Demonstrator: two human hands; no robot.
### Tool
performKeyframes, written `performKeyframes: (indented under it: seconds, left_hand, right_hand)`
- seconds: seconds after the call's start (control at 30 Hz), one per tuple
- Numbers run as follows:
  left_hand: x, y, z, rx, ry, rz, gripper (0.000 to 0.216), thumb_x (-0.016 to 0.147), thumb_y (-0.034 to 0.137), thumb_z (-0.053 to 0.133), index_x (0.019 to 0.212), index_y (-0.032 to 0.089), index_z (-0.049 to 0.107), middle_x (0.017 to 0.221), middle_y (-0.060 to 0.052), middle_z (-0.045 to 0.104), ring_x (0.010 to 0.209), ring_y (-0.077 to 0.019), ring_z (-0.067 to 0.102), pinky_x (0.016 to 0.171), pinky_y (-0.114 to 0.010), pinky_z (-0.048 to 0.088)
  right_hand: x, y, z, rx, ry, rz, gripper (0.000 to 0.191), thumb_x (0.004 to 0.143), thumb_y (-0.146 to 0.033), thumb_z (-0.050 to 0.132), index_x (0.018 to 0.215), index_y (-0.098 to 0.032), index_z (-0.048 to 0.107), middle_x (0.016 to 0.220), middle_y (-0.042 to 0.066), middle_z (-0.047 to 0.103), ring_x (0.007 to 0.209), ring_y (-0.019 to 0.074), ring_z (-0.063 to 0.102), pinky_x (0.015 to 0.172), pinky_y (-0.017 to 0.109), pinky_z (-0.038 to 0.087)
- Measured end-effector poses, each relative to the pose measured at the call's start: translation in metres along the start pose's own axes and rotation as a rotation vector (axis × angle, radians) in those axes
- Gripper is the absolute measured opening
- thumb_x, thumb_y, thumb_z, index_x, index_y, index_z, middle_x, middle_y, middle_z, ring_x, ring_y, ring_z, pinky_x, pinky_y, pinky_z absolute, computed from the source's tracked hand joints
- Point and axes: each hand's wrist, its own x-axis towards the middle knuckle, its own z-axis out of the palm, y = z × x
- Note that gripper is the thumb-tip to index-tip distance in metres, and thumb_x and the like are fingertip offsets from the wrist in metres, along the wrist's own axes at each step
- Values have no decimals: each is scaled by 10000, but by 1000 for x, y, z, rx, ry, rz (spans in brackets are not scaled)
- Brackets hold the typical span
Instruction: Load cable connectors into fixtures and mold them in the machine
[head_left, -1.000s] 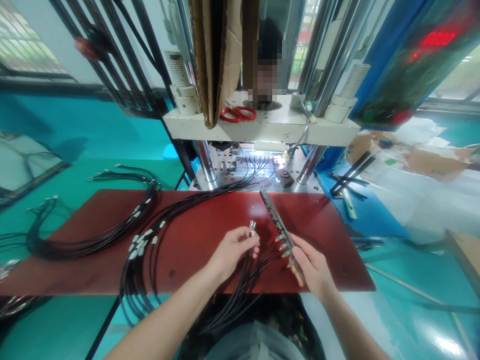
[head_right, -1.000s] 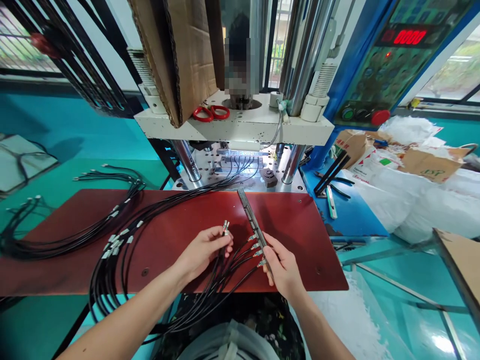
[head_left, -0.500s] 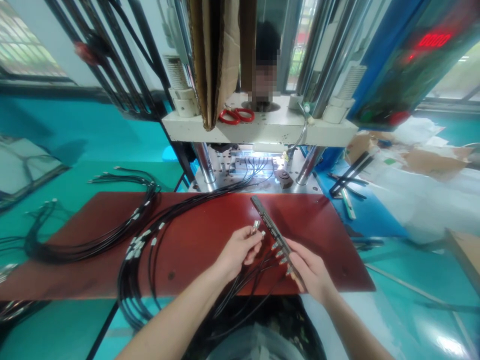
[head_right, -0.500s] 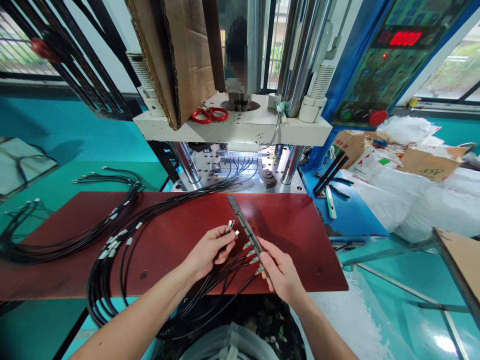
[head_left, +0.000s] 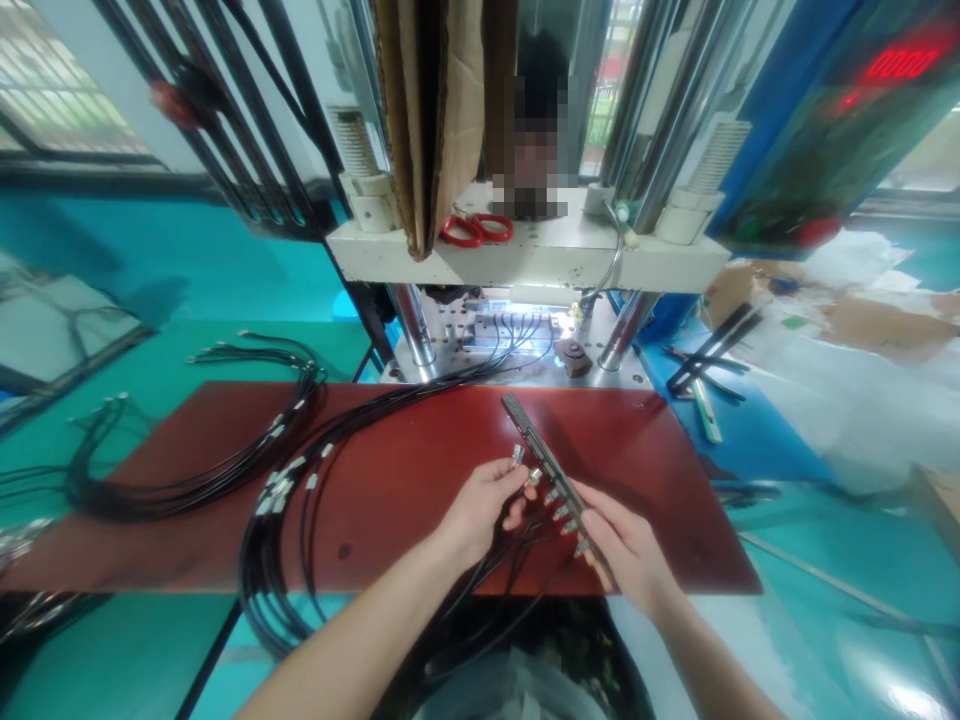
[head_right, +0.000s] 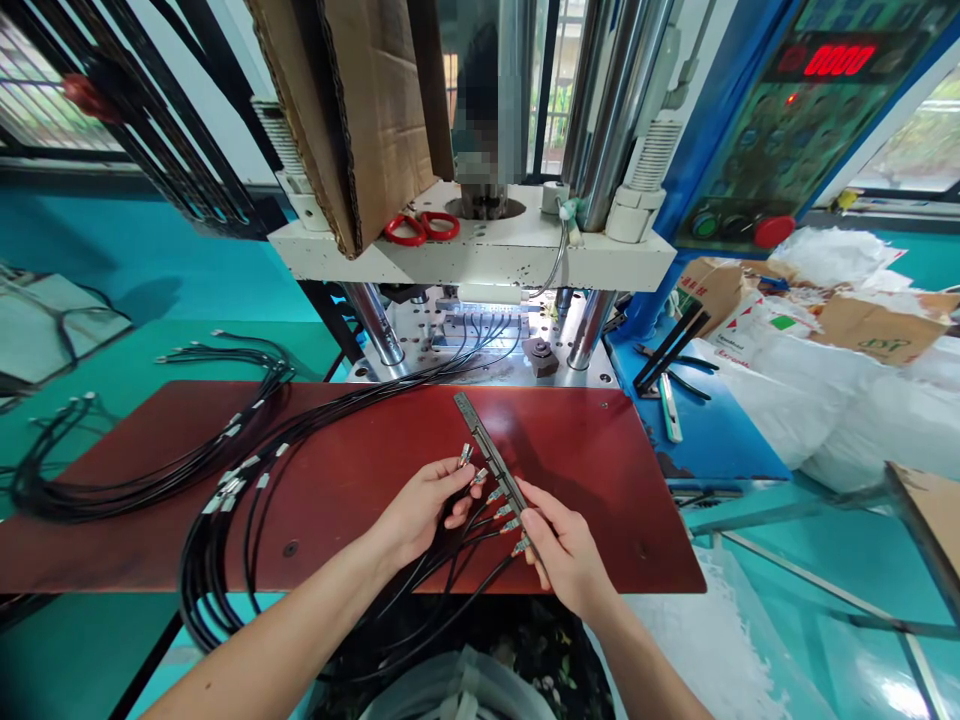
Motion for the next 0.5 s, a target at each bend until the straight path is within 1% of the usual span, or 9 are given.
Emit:
performKeyframes:
  seconds: [0.07, 0.13, 0.27, 0.33, 0.4, 0.5]
  left_hand:
    - [0, -1, 0, 1, 7, 36, 224, 681, 296, 622, 661, 141, 461, 631, 9, 534, 413, -26, 371, 390, -179, 243]
    - [0, -2, 1, 36, 50, 102, 214, 680, 261, 622, 662, 156, 437, 619, 25, 526, 441, -40, 398, 423, -185, 293]
    - [0, -6, 5, 239, 194, 293, 223, 677, 231, 613, 648, 178, 398, 568, 65, 465, 478, -60, 422, 479, -200, 350]
    - [0, -7, 6, 358, 235, 369, 223, 681, 222, 604, 633, 180, 390, 570, 67, 458, 492, -61, 421, 496, -198, 351]
    - [0, -8, 6, 430, 254, 401, 214, 690, 220, 590, 627, 179, 390, 582, 64, 465, 500, -61, 420, 508, -197, 356]
    - [1, -9, 4, 422, 235, 384, 214, 691, 226, 583, 635, 184, 380, 579, 64, 472, 482, -64, 429, 490, -199, 364]
  right_hand:
    - [1, 1, 0, 13, -2, 3, 485, 812, -482, 463, 1199, -191, 504, 508, -29, 522, 347, 75, 411, 327, 179, 336]
    - [1, 1, 1, 26, -9, 12, 497, 813, -485, 463, 1205, -179, 492, 491, -37, 505, 341, 69, 396, 319, 172, 316]
    - [1, 2, 0, 61, -39, 28, 496, 818, -476, 467, 1210, -172, 479, 485, -45, 488, 344, 65, 375, 331, 178, 312]
    - [1, 2, -1, 66, -51, 34, 500, 822, -475, 462, 1217, -169, 470, 477, -49, 477, 339, 64, 371, 327, 175, 299]
    - [1, 1, -2, 54, -61, 39, 512, 826, -480, 453, 1227, -160, 460, 463, -53, 465, 327, 62, 366, 316, 169, 281]
    - [2, -1, -4, 12, -83, 30, 513, 837, -475, 436, 1235, -153, 456, 456, -53, 463, 322, 61, 367, 315, 170, 286]
